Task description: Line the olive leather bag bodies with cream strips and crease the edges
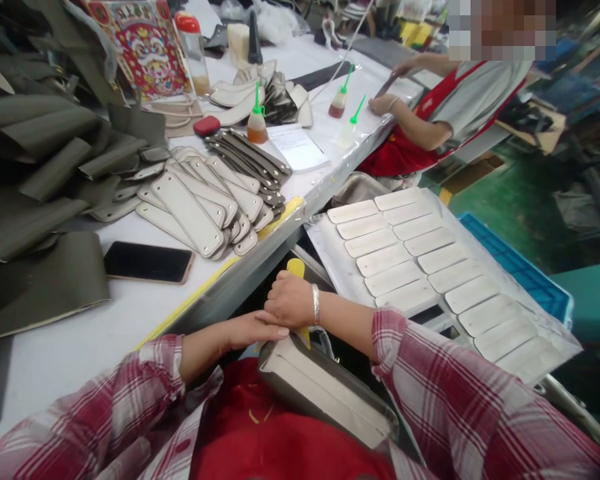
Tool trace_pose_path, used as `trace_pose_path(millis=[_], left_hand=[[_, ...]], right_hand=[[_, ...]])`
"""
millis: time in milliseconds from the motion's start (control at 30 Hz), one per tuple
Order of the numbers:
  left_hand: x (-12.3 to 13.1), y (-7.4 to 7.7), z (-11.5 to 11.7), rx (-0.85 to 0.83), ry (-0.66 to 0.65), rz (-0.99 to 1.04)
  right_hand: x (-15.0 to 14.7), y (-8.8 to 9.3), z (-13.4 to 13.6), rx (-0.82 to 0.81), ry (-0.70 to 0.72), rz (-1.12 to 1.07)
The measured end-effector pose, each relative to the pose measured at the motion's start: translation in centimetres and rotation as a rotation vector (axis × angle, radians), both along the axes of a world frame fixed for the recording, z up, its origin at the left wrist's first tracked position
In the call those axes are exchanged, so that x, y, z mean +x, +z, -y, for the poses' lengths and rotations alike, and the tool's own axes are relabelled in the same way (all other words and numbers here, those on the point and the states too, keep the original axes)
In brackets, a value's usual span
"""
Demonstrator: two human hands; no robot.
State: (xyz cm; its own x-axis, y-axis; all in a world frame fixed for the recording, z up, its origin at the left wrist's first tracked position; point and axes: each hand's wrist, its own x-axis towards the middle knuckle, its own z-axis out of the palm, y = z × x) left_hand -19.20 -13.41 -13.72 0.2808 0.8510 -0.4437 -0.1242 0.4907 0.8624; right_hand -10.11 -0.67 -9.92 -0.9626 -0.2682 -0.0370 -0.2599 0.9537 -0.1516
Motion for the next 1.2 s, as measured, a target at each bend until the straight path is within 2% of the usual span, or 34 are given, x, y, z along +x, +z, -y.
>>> trace_pose_path(millis=[67,133,400,767,1000,1200], left_hand=[[1.0,-0.7,0.5,-0.038,0.106,-0.157],[1.6,-1.3,1.2,-0.054,0.154,-0.262],[2.0,-2.1,2.9,-0.024,0.191,-0.545],[2.8,-2.2,4.1,-0.066,0.098,-0.597],[2.8,-1.2,3.4,-0.081,0.091,-0.626],[3.2,-0.5,2.9,-0.046,0.116,-0.598]], right_hand=[[-0.3,0.0,0.2,0.012,0.02,0.056],[-0.3,0.1,0.3,0.007,0.032,0.093],[-0.3,0.4,0.7,-0.042,0.081,0.162],[0.7,0.7,1.2,-0.052,0.055,0.141],[1.4,0.7,1.1,-0.073,0.026,0.116],[2.1,0.0,1.3,-0.099,-0.068,0.048]])
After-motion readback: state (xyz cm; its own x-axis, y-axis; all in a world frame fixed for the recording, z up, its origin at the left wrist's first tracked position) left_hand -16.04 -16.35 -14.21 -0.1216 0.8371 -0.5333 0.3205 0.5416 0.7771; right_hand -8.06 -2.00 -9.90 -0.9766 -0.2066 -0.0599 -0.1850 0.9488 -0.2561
